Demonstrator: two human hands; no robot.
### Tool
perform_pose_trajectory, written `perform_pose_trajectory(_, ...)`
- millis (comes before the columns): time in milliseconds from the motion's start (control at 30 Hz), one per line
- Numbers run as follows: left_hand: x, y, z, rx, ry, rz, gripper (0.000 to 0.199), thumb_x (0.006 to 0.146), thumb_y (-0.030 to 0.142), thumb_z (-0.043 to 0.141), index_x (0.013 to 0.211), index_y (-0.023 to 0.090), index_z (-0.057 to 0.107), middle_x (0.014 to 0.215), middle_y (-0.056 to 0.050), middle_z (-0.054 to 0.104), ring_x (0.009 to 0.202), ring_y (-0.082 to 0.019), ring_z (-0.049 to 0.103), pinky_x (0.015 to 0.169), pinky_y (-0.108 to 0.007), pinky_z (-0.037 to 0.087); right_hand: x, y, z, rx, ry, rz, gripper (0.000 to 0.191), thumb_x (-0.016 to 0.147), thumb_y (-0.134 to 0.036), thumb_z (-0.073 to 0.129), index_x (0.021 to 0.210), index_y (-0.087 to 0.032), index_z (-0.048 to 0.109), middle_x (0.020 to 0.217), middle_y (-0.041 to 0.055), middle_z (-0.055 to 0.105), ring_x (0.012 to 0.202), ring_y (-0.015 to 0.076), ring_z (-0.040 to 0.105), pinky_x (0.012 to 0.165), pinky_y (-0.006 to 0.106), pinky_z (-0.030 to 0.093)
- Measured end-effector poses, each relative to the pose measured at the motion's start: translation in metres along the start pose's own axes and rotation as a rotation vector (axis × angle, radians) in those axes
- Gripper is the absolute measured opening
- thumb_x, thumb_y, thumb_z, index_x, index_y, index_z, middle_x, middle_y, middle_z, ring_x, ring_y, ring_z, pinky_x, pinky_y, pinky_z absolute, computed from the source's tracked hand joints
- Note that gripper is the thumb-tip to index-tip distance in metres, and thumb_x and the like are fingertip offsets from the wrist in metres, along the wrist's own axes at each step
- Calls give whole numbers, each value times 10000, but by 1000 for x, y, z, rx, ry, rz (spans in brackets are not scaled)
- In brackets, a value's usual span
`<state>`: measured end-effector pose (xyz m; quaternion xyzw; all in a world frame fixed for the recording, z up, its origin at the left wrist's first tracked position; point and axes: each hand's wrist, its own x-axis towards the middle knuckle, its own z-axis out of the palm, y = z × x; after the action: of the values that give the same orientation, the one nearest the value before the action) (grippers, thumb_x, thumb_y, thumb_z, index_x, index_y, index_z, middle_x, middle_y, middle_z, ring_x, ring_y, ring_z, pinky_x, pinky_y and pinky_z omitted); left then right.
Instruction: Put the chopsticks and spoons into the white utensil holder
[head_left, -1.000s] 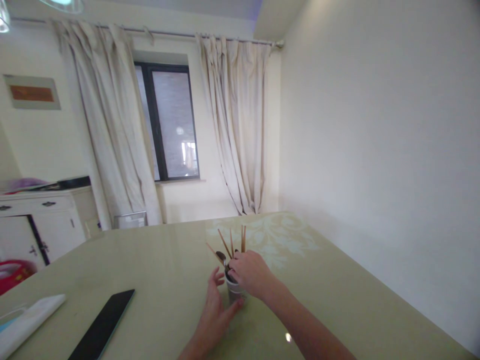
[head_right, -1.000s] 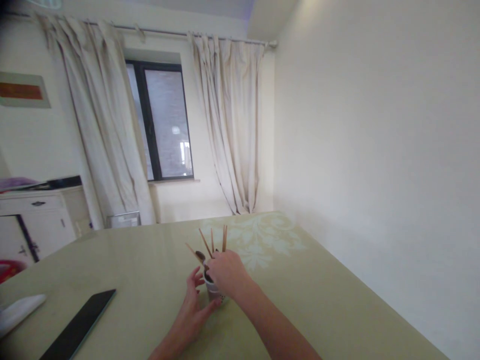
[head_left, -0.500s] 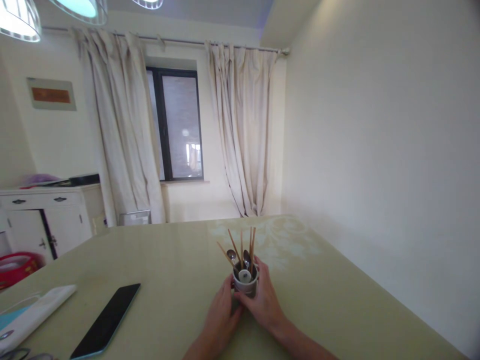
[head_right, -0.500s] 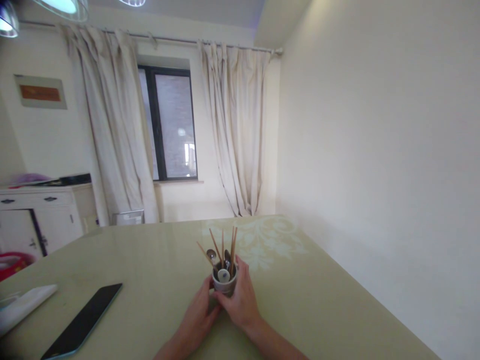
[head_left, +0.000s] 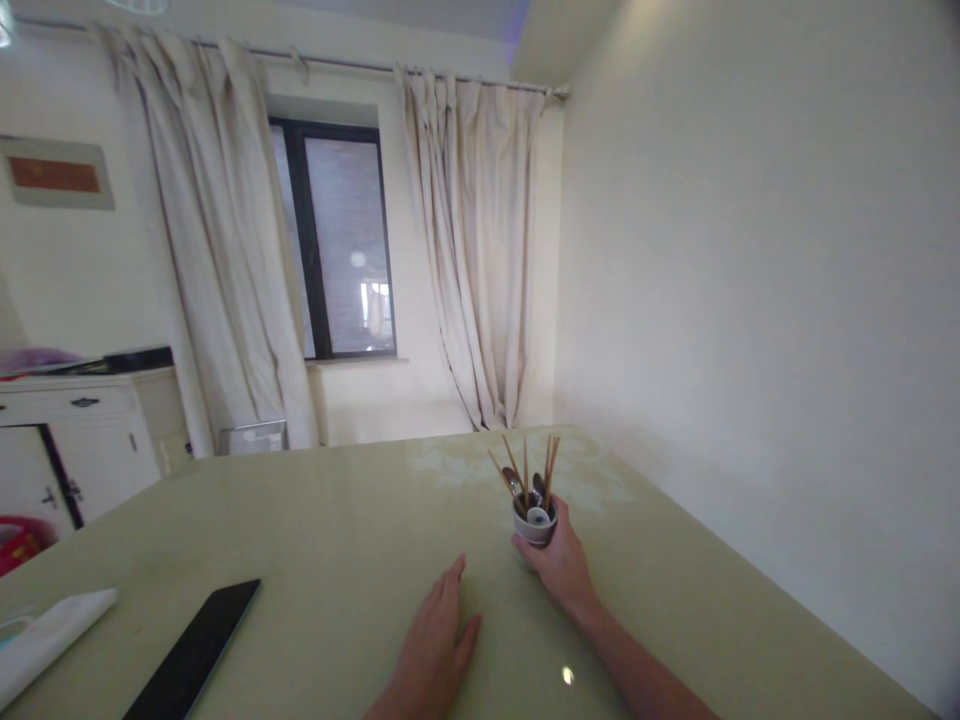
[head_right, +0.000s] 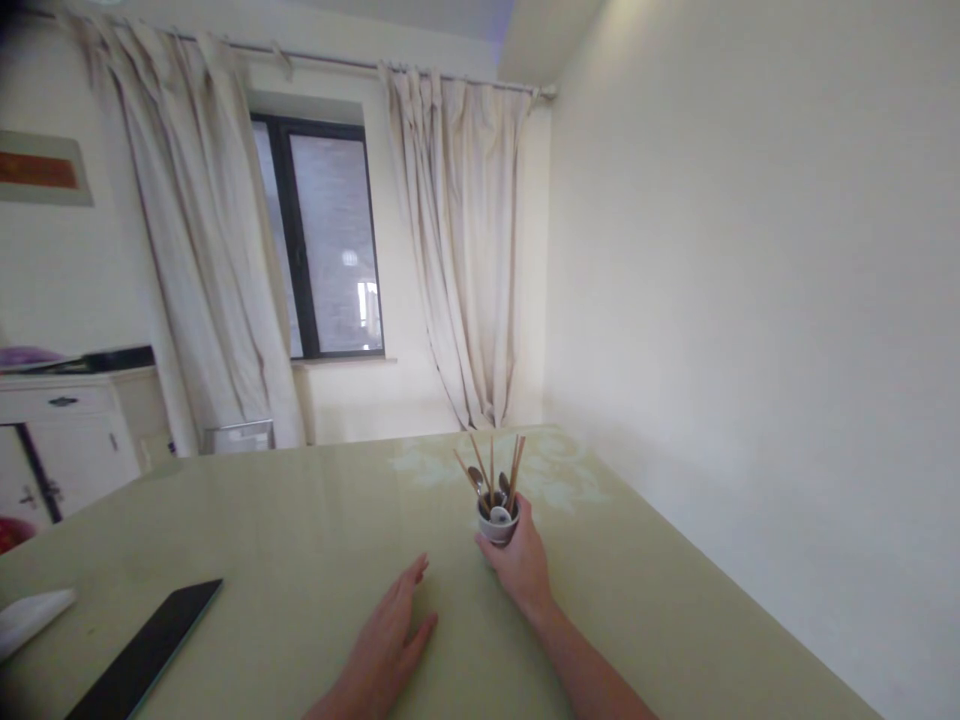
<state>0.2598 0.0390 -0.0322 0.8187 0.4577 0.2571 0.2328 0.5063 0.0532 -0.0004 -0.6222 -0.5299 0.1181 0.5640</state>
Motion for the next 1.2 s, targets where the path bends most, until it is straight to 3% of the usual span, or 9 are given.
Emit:
perform_pose_trajectory(267, -1, -3, 2, 38, -15, -5, 701, 951, 330, 434, 1605, 81, 380, 1646, -177, 462, 1530, -287, 436, 1294, -513, 322, 36, 39, -38, -160, 225, 94, 920, 710, -596, 721, 1460, -150, 432, 1279, 205, 721, 1127, 389, 718, 928, 506, 562)
perform_pose_trajectory(467, 1, -20, 13, -21, 59, 41, 648, 954, 345, 477, 1569, 143, 453, 1601, -173, 527, 1496, -312, 486, 1264, -568, 360, 39, 54, -37, -118, 255, 53, 926, 721, -608, 733, 1475, -170, 420, 1292, 185, 708, 1119, 371, 715, 937, 508, 555)
perform_pose_trajectory(567, 0, -24, 15, -36, 84, 48, 626, 951, 331, 491, 1553, 163, 480, 1590, -171, 541, 1486, -320, 500, 1254, -587, 368, 37, 52, -34, -120, 272, 9, 1010, 697, -621, 767, 1505, -144, 395, 1379, 222, 652, 1211, 392, 666, 1006, 528, 520)
perform_pose_trajectory(700, -1, -23, 15, -16, 88, 66, 614, 958, 314, 486, 1553, 167, 485, 1573, -171, 561, 1468, -317, 521, 1247, -583, 380, 35, 37, -36, -219, 449, 2, 1200, 650, -715, 793, 1562, -81, 341, 1508, 322, 497, 1377, 507, 484, 1094, 672, 384)
perform_pose_trajectory(833, 0, -16, 13, 49, 88, 93, 595, 977, 331, 491, 1553, 182, 492, 1551, -172, 584, 1439, -329, 549, 1219, -588, 415, 17, 11, -33, -282, 559, -197, 1029, 843, -709, 673, 1596, -118, 298, 1536, 296, 449, 1437, 487, 393, 1133, 700, 295)
perform_pose_trajectory(933, 2, -8, 10, 97, 36, 219, 580, 995, 360, 522, 1563, 245, 492, 1570, -135, 572, 1443, -320, 541, 1220, -551, 426, -13, -9, -19, -281, 313, -462, 760, 997, -514, 593, 1620, -217, 275, 1587, 208, 435, 1485, 378, 378, 1198, 604, 275)
perform_pose_trajectory(1067, 6, -3, 13, 90, -86, 429, 521, 955, 285, 580, 1472, 347, 602, 1528, -62, 623, 1411, -299, 564, 1229, -505, 424, -58, -33, 15, -217, -407, -696, 649, 995, -518, 574, 1579, -278, 425, 1571, 136, 524, 1416, 323, 485, 1182, 488, 347)
perform_pose_trajectory(1133, 7, -7, 17, 64, -130, 414, 501, 895, 271, 638, 1386, 357, 678, 1450, -62, 683, 1329, -314, 621, 1184, -499, 477, -72, -41, 29, -177, -640, -689, 570, 974, -580, 558, 1471, -300, 571, 1405, 97, 677, 1224, 294, 613, 1122, 456, 406)
perform_pose_trajectory(1200, 7, -13, 22, 26, -151, 353, 488, 857, 268, 656, 1334, 355, 715, 1382, -63, 723, 1243, -310, 666, 1122, -468, 535, -79, -44, 38, -150, -726, -638, 512, 982, -603, 515, 1373, -302, 650, 1272, 68, 744, 1117, 270, 644, 1071, 423, 436)
